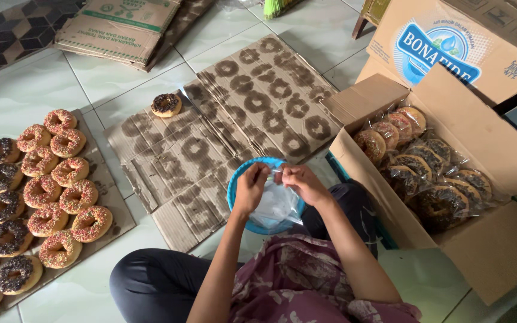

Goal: The person sits on the floor and individually places donuts into clear plastic bags, then puts the sealed bags into a cardboard box. The person handles donuts with sprinkles and chocolate toppings, using a blue bowl to hold empty bags during the process.

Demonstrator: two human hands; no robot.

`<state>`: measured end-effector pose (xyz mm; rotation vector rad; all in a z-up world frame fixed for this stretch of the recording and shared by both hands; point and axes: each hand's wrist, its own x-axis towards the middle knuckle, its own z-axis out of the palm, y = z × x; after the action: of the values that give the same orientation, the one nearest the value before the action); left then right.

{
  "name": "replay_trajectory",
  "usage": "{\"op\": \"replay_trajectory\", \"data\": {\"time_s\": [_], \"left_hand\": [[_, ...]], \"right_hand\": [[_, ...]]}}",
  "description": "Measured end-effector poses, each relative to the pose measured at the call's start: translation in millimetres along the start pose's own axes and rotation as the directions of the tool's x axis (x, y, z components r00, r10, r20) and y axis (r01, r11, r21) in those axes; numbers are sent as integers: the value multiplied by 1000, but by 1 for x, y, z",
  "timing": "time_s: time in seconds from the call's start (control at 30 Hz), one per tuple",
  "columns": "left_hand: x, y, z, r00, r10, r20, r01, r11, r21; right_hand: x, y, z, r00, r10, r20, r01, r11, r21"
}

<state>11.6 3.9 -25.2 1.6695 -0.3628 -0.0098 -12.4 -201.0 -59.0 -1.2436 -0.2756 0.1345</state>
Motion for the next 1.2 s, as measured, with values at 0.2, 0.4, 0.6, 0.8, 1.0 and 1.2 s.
{"op": "replay_trajectory", "data": {"time_s": [0.2,0.4,0.6,0.8,1.0,1.2], "left_hand": [[5,3,15,997,-36,-74,33,998,-47],[-3,-17,30,946,-311,-87,254,884,-393],[-9,-61,43,957,-147,-249,15,885,-465],[3,-85,16,913,-365,183,367,536,-760],[3,-91,-2,912,-221,345,409,523,-748],[-8,-70,-8,892,152,425,96,856,-508]], "right_hand": [[0,39,21,971,30,-239,119,802,585],[-1,23,77,896,103,-432,93,908,409],[-2,19,112,873,-80,-481,100,995,17],[1,28,75,937,58,-345,-68,998,-16],[-5,17,43,904,404,137,-427,848,313],[-12,5,71,971,38,238,-165,826,539]]}}
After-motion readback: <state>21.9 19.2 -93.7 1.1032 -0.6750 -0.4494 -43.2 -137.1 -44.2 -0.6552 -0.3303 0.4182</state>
